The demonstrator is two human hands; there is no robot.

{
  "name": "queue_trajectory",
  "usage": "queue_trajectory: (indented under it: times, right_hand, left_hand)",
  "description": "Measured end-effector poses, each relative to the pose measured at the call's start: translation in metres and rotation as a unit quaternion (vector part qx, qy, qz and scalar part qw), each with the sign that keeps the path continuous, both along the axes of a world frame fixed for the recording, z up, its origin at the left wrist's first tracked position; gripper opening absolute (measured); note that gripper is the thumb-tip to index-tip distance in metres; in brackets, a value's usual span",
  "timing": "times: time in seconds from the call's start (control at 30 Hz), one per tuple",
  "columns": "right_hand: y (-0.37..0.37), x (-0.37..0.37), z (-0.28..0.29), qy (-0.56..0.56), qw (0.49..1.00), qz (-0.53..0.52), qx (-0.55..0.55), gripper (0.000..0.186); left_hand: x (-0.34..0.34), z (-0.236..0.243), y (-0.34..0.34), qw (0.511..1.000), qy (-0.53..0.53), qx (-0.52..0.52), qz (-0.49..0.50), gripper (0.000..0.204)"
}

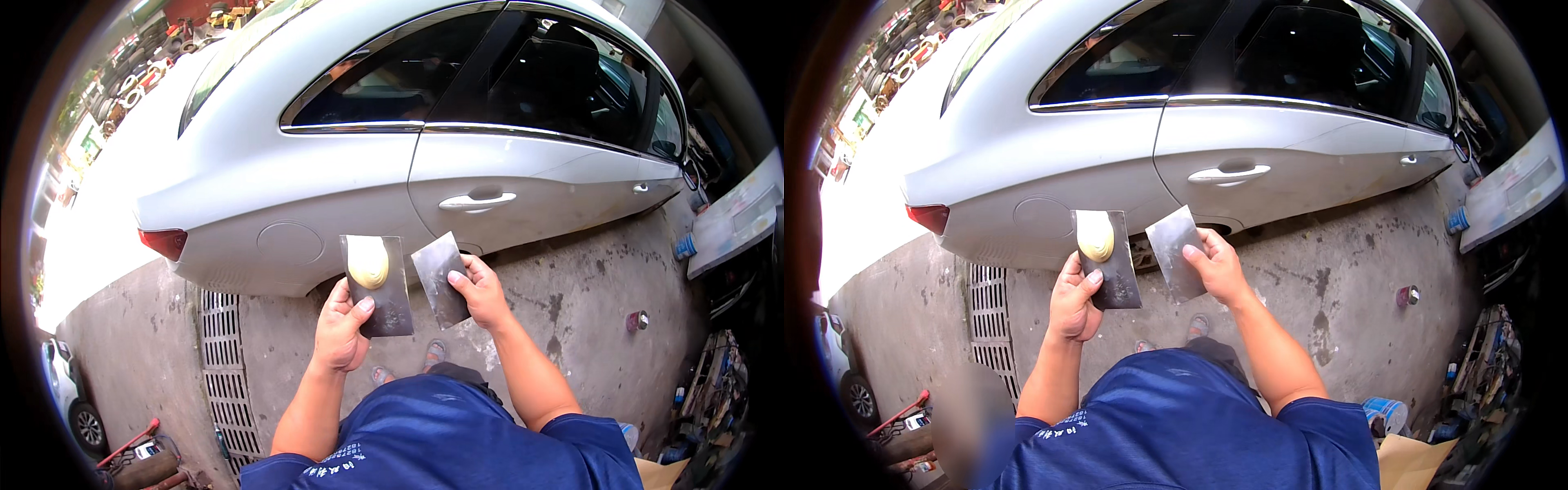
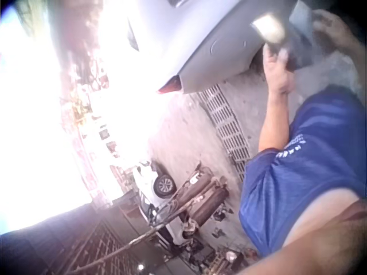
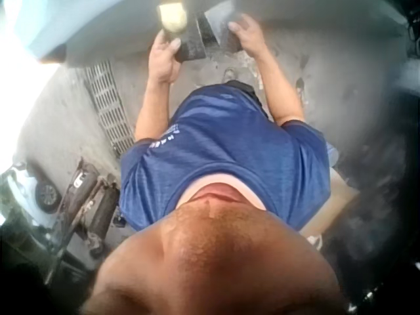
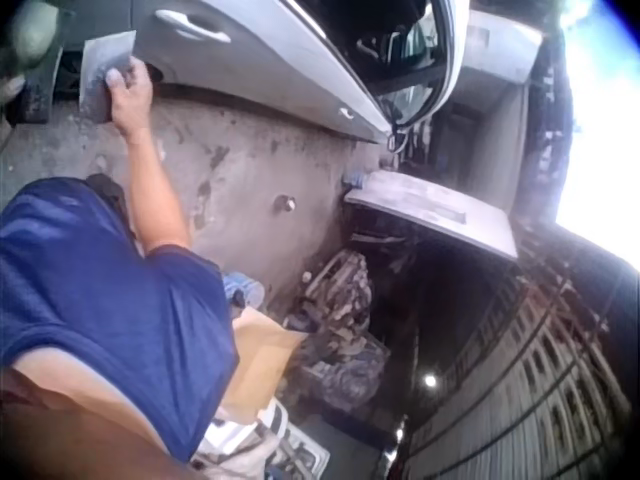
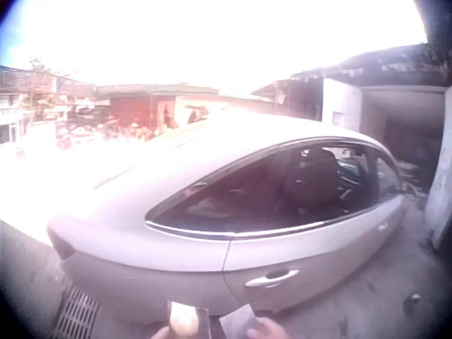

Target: The person applies a yellow body filler to the side of a white car using a metal putty knife and a smaller scraper. They spread the filler over a damaged area on the rear door and quarter panel, smoothing it with repeated strokes.

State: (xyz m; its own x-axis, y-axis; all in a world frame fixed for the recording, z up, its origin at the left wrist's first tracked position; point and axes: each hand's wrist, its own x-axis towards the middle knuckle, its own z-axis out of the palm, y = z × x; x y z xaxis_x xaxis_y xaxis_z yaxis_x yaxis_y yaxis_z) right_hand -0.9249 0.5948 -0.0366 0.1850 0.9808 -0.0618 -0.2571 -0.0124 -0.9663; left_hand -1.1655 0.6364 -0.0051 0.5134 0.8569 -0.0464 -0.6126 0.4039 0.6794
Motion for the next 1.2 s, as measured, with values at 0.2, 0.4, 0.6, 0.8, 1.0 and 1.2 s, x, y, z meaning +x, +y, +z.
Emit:
queue_trajectory:
  times: [0.2, 0.4, 0.6, 0.8, 1.0, 1.2]
  right_hand:
    - [0.01, -0.031, 0.003, 0.004, 0.999, 0.015, 0.041, 0.032]
    - [0.042, 0.013, -0.02, 0.015, 0.999, 0.004, -0.03, 0.029]
    - [0.106, 0.124, -0.073, -0.565, 0.807, -0.164, -0.045, 0.054]
    - [0.148, 0.124, -0.041, -0.62, 0.75, 0.034, -0.228, 0.06]
    - [0.132, 0.148, -0.054, -0.643, 0.734, 0.073, -0.207, 0.057]
    - [0.052, 0.142, -0.052, -0.647, 0.738, 0.036, -0.189, 0.049]
  left_hand:
    - [0.014, -0.015, -0.012, 0.996, 0.034, -0.016, -0.087, 0.047]
    - [0.016, -0.025, -0.027, 0.992, 0.111, -0.038, -0.038, 0.046]
    - [0.007, -0.025, -0.04, 0.991, 0.117, -0.025, 0.06, 0.046]
    - [-0.003, -0.019, -0.061, 0.971, 0.161, -0.01, 0.176, 0.047]
    - [0.001, -0.015, -0.076, 0.968, 0.167, -0.003, 0.188, 0.047]
    - [0.003, -0.017, -0.081, 0.972, 0.158, 0.015, 0.171, 0.049]
